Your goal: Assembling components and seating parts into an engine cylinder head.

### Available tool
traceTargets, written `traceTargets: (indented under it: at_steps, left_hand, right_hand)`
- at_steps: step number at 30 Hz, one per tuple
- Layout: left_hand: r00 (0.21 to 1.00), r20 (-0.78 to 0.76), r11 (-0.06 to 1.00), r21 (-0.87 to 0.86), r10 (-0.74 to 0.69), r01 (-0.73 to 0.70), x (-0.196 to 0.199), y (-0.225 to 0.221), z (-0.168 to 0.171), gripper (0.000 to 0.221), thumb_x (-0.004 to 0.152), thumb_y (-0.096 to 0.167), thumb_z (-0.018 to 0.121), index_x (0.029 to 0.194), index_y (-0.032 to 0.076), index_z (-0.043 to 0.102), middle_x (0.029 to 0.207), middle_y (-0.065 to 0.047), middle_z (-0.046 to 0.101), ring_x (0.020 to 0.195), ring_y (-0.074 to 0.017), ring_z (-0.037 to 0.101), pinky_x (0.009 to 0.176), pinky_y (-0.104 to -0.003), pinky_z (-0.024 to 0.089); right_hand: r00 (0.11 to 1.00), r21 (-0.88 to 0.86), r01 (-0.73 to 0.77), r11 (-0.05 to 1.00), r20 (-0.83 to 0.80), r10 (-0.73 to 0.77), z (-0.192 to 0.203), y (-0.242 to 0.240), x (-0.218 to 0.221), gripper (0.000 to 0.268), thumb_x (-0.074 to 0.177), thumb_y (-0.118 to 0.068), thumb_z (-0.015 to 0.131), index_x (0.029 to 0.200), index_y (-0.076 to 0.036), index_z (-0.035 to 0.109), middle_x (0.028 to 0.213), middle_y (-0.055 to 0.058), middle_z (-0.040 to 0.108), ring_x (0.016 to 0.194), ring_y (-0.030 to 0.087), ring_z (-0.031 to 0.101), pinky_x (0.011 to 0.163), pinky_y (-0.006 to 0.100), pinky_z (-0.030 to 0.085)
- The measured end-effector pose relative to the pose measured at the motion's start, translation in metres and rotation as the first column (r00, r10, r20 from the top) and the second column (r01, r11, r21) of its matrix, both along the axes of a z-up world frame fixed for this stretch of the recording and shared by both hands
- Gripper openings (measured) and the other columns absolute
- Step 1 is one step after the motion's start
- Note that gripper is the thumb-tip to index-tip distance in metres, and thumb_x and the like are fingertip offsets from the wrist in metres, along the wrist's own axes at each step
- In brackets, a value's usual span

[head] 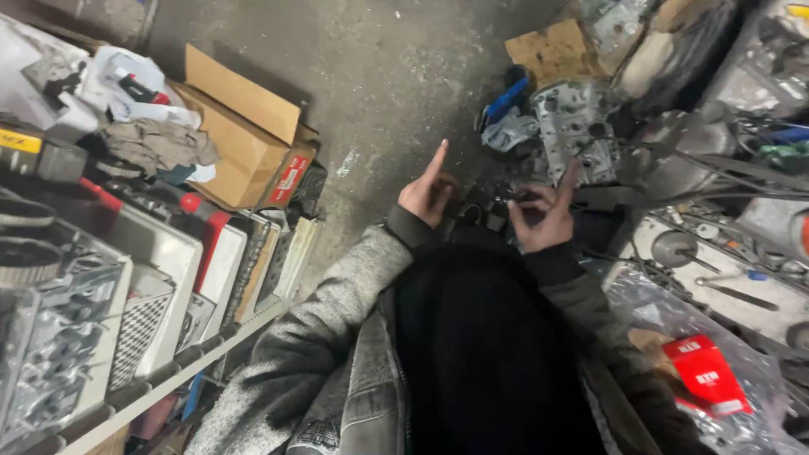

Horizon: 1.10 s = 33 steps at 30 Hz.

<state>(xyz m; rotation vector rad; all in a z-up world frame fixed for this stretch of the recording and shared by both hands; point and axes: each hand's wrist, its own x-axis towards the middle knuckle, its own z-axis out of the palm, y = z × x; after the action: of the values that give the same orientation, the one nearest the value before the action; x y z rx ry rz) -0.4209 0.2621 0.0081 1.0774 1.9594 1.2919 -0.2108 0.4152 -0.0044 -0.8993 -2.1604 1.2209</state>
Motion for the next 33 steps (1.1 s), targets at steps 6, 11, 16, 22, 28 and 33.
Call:
traceTargets:
  at_steps: [6,11,16,22,28,33]
  left_hand:
    - [0.992,-0.117,0.999,-0.032,-0.037,0.033,0.002,0.035,0.005,0.092,0.084,-0.008,0.057,0.165,0.022,0.027,0.1,-0.003,0.077,0.083,-0.0205,0.074,0.083,-0.033,0.059]
    - [0.986,-0.044,0.986,-0.058,-0.158,0.156,0.009,0.067,0.002,0.089,0.087,-0.005,0.058,0.165,0.02,0.025,0.098,-0.002,0.078,0.076,-0.019,0.071,0.079,-0.032,0.059]
    - [0.985,-0.014,0.981,-0.095,-0.172,0.169,0.015,0.072,0.003,0.089,0.091,0.001,0.063,0.165,0.014,0.016,0.099,-0.002,0.078,0.077,-0.0194,0.07,0.08,-0.032,0.058]
    - [0.915,-0.373,0.985,-0.015,0.151,-0.169,0.019,0.011,0.019,0.097,0.086,0.035,0.083,0.161,0.007,0.028,0.144,-0.016,0.061,0.137,-0.0397,0.05,0.117,-0.048,0.038]
    - [0.764,-0.391,0.805,-0.088,0.514,-0.587,0.045,-0.06,0.024,0.11,0.075,0.057,0.088,0.158,0.005,0.038,0.161,-0.017,0.043,0.156,-0.0464,0.025,0.125,-0.056,0.029]
    - [0.576,-0.409,0.611,-0.055,0.708,-0.79,0.081,-0.1,0.025,0.107,0.076,0.054,0.087,0.158,0.006,0.038,0.163,-0.017,0.044,0.158,-0.0448,0.027,0.127,-0.054,0.028]
  right_hand:
    - [1.0,0.049,0.022,0.999,-0.017,-0.021,-0.006,0.034,0.011,0.1,0.104,-0.015,0.074,0.169,-0.013,-0.003,0.125,0.015,0.073,0.092,0.022,0.077,0.066,0.034,0.058]
    - [0.989,0.073,0.146,0.987,-0.049,-0.143,-0.025,0.05,0.028,0.1,0.105,-0.019,0.076,0.169,-0.015,-0.001,0.125,0.016,0.071,0.093,0.025,0.076,0.068,0.036,0.059]
    - [0.994,0.058,0.11,0.992,-0.026,-0.109,-0.041,0.06,0.029,0.098,0.106,-0.024,0.075,0.169,-0.017,0.0,0.124,0.014,0.071,0.09,0.025,0.077,0.066,0.039,0.058]
    - [0.962,-0.043,-0.271,0.962,-0.048,0.269,-0.012,0.064,-0.038,0.106,0.095,-0.022,0.083,0.17,-0.007,0.011,0.14,0.024,0.062,0.124,0.035,0.066,0.101,0.048,0.056]
    - [0.814,-0.069,-0.581,0.811,-0.023,0.581,0.011,0.038,-0.101,0.107,0.085,-0.018,0.087,0.167,-0.002,0.02,0.155,0.025,0.045,0.145,0.037,0.049,0.114,0.048,0.045]
    - [0.646,0.001,-0.761,0.649,-0.086,0.758,0.02,0.009,-0.136,0.107,0.084,-0.017,0.089,0.168,-0.006,0.022,0.161,0.023,0.043,0.147,0.037,0.046,0.116,0.047,0.045]
